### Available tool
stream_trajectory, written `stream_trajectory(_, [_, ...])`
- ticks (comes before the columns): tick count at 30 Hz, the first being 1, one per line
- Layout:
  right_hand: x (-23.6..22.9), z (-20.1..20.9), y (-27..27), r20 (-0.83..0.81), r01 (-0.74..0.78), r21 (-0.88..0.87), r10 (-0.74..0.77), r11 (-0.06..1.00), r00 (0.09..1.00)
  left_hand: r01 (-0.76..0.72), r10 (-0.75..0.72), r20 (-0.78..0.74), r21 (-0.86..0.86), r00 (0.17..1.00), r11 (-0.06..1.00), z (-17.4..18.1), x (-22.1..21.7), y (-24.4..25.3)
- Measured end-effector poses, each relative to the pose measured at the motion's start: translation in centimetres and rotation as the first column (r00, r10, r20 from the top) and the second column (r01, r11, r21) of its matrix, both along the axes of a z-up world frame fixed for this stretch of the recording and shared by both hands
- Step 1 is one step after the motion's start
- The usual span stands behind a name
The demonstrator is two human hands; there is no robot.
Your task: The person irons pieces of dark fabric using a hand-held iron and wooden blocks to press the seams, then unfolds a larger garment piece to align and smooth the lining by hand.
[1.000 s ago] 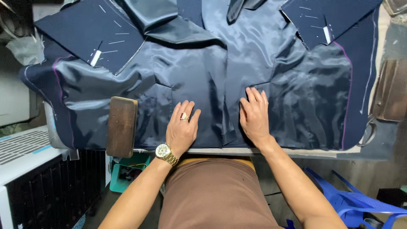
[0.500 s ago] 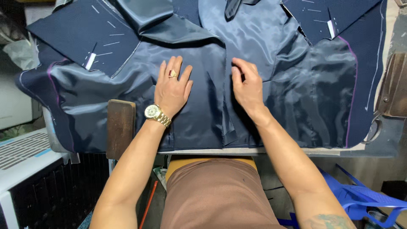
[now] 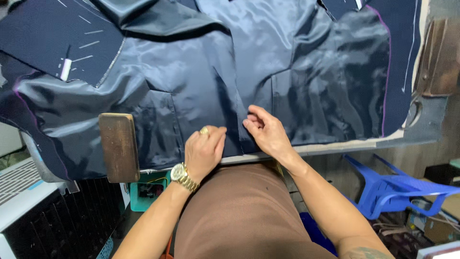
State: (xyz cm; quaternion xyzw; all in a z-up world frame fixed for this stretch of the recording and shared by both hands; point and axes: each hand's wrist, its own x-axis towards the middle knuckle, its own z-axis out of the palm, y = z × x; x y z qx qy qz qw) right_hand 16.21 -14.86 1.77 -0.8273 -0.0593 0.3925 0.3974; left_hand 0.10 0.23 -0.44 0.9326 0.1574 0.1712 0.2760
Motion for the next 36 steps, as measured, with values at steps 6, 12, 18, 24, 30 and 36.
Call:
stream_trajectory(6, [-2.5,-0.3,-3.5,-0.015,-0.082,-0.102,0.081,0.991,0.997,0.328,-0.326,-0.038,0.119,0.945,0.937,0.8,-2.3,-1.6])
stream_trajectory(12, [-4.8,0.5,-4.3,0.049,0.163,0.063,-0.166,0.985,0.985,0.31,-0.341,0.09,0.249,0.936,0.917,-1.2,-2.2,-2.3])
stream_trajectory(18, [-7.7,-0.3,-4.2,0.171,0.23,0.16,-0.256,0.96,0.951,0.244,-0.255,0.142,0.089,0.956,0.966,1.0,-3.3,-0.6])
stream_trajectory(24, [-9.7,-0.3,-3.9,0.335,0.275,0.108,-0.295,0.955,0.895,0.217,-0.227,0.127,0.091,0.966,0.972,0.7,-4.7,0.4])
stream_trajectory(30, [-12.8,-0.8,-5.3,0.213,0.403,0.113,-0.419,0.908,0.883,0.248,-0.259,0.116,0.097,0.959,0.964,0.5,-5.7,1.4])
stream_trajectory(36, [-15.1,-3.0,-3.5,0.32,0.324,0.021,-0.313,0.946,0.894,0.309,-0.323,0.101,0.137,0.941,0.941,1.4,-5.3,1.1])
